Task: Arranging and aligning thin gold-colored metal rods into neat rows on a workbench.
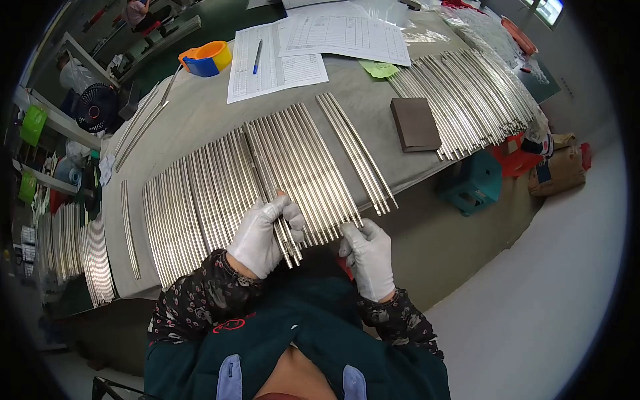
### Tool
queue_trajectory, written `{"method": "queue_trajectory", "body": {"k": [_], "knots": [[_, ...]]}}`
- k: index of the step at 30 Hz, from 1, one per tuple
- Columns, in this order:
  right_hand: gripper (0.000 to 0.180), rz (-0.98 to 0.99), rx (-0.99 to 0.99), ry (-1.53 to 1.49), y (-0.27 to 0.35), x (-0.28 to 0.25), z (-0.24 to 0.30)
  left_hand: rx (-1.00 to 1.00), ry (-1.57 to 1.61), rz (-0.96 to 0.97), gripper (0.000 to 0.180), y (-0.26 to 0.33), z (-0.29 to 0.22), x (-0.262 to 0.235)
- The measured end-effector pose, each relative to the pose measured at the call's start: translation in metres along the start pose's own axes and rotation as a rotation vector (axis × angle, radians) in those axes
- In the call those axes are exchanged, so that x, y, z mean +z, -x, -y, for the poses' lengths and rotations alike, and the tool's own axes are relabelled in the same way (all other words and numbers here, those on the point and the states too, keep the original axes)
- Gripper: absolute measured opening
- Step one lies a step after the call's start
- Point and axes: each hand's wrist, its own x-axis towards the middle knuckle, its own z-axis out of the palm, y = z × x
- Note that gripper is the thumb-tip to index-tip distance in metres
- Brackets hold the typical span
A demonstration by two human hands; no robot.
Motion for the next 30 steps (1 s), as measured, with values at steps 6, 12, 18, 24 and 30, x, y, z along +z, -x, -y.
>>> {"method": "queue_trajectory", "body": {"k": [6,12,18,24,30], "knots": [[0.018,-0.059,0.002,-0.028,0.0033,0.005,-0.0013,0.006,0.024,-0.026,0.016,-0.0007,0.0004,-0.0015],[0.017,-0.106,0.009,-0.093,0.0052,0.0057,-0.0041,0.016,0.06,-0.001,0.016,-0.0017,0.0019,-0.0029],[0.016,-0.071,0.021,-0.073,0.0053,0.0021,-0.0011,-0.002,0.001,0.0,0.012,0.0021,-0.0031,0.0018],[0.02,-0.091,-0.005,-0.192,-0.0015,-0.0004,-0.0069,0.027,-0.006,0.046,0.013,0.002,-0.0014,-0.0004],[0.02,-0.125,0.021,-0.208,0.0041,0.0057,0.0006,0.044,-0.025,0.011,0.014,0.0033,-0.0018,0.0017]]}}
